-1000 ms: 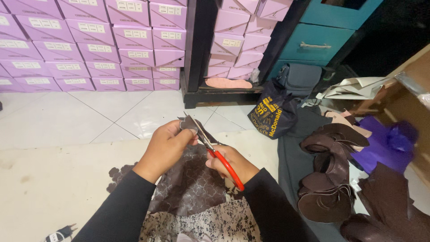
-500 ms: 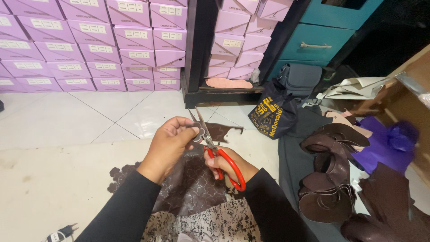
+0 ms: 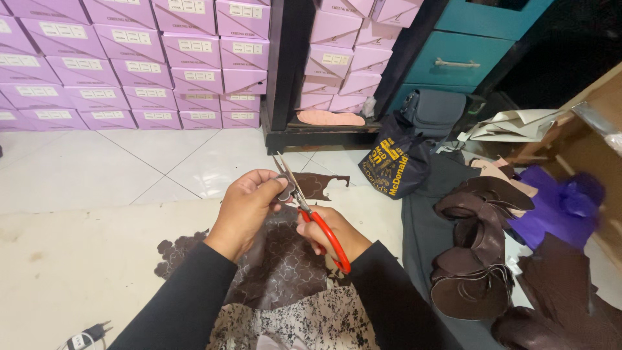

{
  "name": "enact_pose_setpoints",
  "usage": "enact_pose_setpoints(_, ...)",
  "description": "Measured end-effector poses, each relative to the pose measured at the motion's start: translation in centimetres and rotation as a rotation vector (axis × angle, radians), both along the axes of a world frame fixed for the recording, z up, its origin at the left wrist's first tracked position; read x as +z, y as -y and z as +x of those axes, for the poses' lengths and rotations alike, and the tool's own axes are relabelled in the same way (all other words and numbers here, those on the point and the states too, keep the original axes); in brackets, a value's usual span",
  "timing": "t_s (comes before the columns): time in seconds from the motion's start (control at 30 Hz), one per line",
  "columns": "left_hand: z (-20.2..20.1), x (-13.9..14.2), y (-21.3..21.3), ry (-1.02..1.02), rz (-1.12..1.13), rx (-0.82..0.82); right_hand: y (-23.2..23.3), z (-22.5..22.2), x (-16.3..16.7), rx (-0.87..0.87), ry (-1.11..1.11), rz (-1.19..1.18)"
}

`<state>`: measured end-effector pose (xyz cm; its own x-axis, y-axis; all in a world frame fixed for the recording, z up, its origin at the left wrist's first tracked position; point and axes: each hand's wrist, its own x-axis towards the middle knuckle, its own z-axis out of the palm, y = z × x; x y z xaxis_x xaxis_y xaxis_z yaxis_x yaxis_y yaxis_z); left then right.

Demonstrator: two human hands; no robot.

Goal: The person uses red-handled scissors to cut flower-shaped pieces from a brown patterned sheet. They hold the sheet with the left hand and cut along the outlines with the right hand, producing multiple cutouts that fall onto the floor.

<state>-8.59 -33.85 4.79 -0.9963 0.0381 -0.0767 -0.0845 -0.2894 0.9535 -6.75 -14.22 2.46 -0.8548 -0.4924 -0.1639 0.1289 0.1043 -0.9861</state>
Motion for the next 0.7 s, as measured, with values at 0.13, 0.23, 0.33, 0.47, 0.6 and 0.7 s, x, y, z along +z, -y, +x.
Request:
enact_pose_setpoints(0.13,-0.1,-0.1,-0.1,0.012,0.003,0.002,0.1,-0.1,-0.2,-0.044,0.033,-0.006)
enact_pose_setpoints(0.23,-0.2,-0.1,0.0,0.009,-0.016,-0.005,0.1,-0.2,-0.3,-0.042,0.031,0.014)
enact_pose_setpoints(0.33,-0.4,-0.1,0.2,-0.009,-0.038,-0.022,0.1,-0.3,-0.4,-0.029,-0.001,0.012)
enact_pose_setpoints(0.47,-0.6,0.1,0.3,-0.014,-0.029,-0.011,0.6,-0.7,-0.5,-0.049,-0.015,-0.041)
enact_pose_setpoints(0.6,-0.7,0.3,0.3,0.013,-0.004,0.021,1.1,-0.7,-0.6,-0.091,-0.020,-0.026)
enact_pose_setpoints(0.7,-0.7,0.5,0.3,0.013,0.020,0.030,1.2,-0.7,-0.4,-0.096,-0.038,-0.002)
